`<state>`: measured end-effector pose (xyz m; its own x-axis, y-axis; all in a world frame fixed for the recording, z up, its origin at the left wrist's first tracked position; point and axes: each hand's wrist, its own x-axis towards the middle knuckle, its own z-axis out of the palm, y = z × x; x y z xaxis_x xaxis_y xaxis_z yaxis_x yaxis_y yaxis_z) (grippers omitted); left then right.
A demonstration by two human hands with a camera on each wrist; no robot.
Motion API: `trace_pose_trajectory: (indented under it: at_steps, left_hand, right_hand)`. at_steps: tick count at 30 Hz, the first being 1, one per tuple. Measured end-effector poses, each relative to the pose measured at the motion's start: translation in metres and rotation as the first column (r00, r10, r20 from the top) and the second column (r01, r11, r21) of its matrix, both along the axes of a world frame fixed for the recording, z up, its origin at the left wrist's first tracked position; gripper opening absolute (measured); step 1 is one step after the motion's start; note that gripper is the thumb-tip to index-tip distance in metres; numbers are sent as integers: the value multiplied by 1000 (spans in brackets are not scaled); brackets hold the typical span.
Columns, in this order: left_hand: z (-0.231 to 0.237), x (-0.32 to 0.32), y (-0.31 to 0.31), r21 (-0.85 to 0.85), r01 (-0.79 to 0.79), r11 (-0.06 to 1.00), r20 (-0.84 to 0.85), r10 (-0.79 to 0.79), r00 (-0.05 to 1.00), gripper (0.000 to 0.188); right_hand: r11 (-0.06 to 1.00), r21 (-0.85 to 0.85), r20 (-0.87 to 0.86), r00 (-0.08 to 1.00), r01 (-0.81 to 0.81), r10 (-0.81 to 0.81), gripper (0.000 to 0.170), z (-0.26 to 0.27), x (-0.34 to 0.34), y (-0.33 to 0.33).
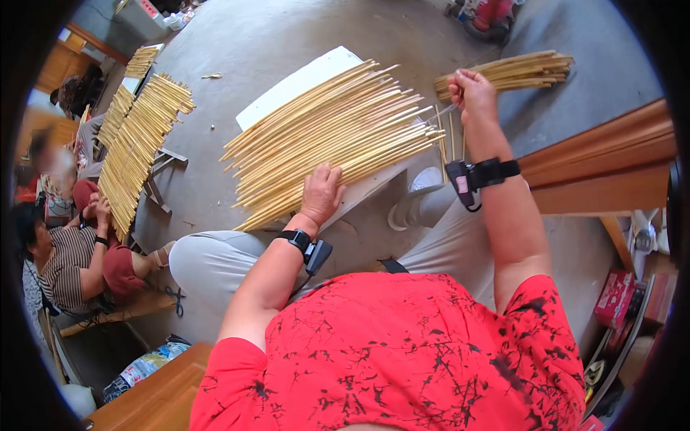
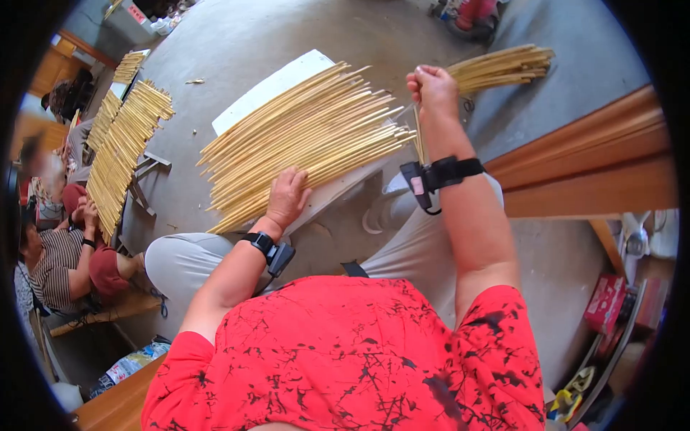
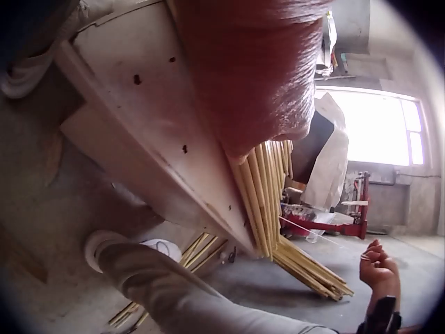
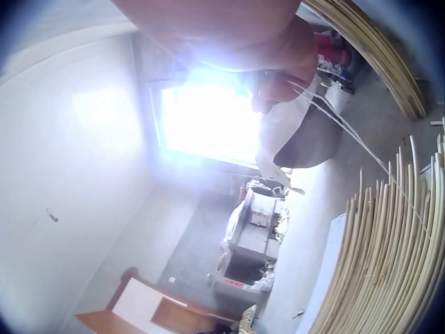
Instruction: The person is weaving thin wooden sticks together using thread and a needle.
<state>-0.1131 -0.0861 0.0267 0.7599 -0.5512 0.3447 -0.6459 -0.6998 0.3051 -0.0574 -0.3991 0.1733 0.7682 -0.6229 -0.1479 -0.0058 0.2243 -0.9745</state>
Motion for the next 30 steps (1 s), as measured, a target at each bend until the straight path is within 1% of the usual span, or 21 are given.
trace_pose_trajectory:
  at_steps: [1,2,3,4,6,7,8,9,10,12,13,14,16,17,18,20,21,23,25,27,30]
  left_hand:
    - [5,-9,-1,80,38,996,-36,-35,999,45]
    - [-3,-9,-3,86,48,995,-36,-45,998,45]
    - [-19,-8,-2,161,13,987,73,-25,997,45]
    - [-21,-9,-3,229,-30,973,182,-13,983,45]
    - [-22,-6,0,230,-30,973,162,-8,987,46]
    - [-19,-1,1,278,-44,960,118,11,993,46]
    - [-16,6,3,327,-55,943,76,32,997,46]
    - [-16,15,5,277,-84,957,173,36,984,46]
    - [-16,24,8,283,-82,956,173,33,984,46]
    - [-13,42,13,287,-178,941,176,131,976,46]
    - [-11,48,16,320,-168,932,222,99,970,44]
    - [-11,50,18,327,-166,930,222,95,971,44]
    - [-8,46,19,267,-14,964,146,-26,989,44]
    - [-9,39,19,252,6,968,64,-23,998,42]
    - [-4,28,17,257,10,966,58,-25,998,42]
    - [7,6,8,173,11,985,37,-18,999,46]
    - [1,3,9,162,6,987,16,-9,1000,52]
    - [-9,1,10,139,-1,990,27,-3,1000,52]
    - [-6,1,4,110,-14,994,47,8,999,52]
    - [-2,3,-4,30,-25,999,-62,27,998,48]
    - [0,6,-17,88,25,996,-82,-18,996,49]
  right_hand:
    - [999,-32,22,999,-37,37,8,9,-6,-3]
    - [995,-67,47,996,-74,78,9,16,-10,-6]
    - [991,-87,62,992,-106,111,10,20,-14,-3]
    - [992,-79,63,993,-98,104,10,20,-16,1]
    - [987,-89,162,976,-134,147,8,17,-18,12]
    - [988,-94,219,965,-124,142,7,19,-20,18]
    - [989,-84,221,966,-121,137,7,19,-21,21]
    - [992,-101,268,958,-79,103,6,19,-21,23]
    - [992,-119,315,946,-36,72,6,19,-20,24]
    - [995,-99,316,948,-18,48,5,16,-18,21]
    - [999,-45,320,947,-6,20,5,14,-17,19]
    - [1000,10,321,947,5,-8,5,11,-16,18]
    - [999,50,343,939,5,-22,5,11,-14,15]
    - [997,83,370,929,5,-36,6,12,-13,12]
    - [996,88,363,931,8,-40,6,16,-14,12]
    - [996,83,418,908,-42,3,6,27,-19,17]
    - [995,90,410,912,-40,0,6,30,-22,20]
    - [995,45,451,891,-90,60,6,34,-25,26]
    - [993,0,458,883,-119,105,8,36,-26,29]
    - [989,-45,466,872,-143,148,10,37,-27,33]
    - [984,-71,441,880,-162,177,10,34,-29,37]
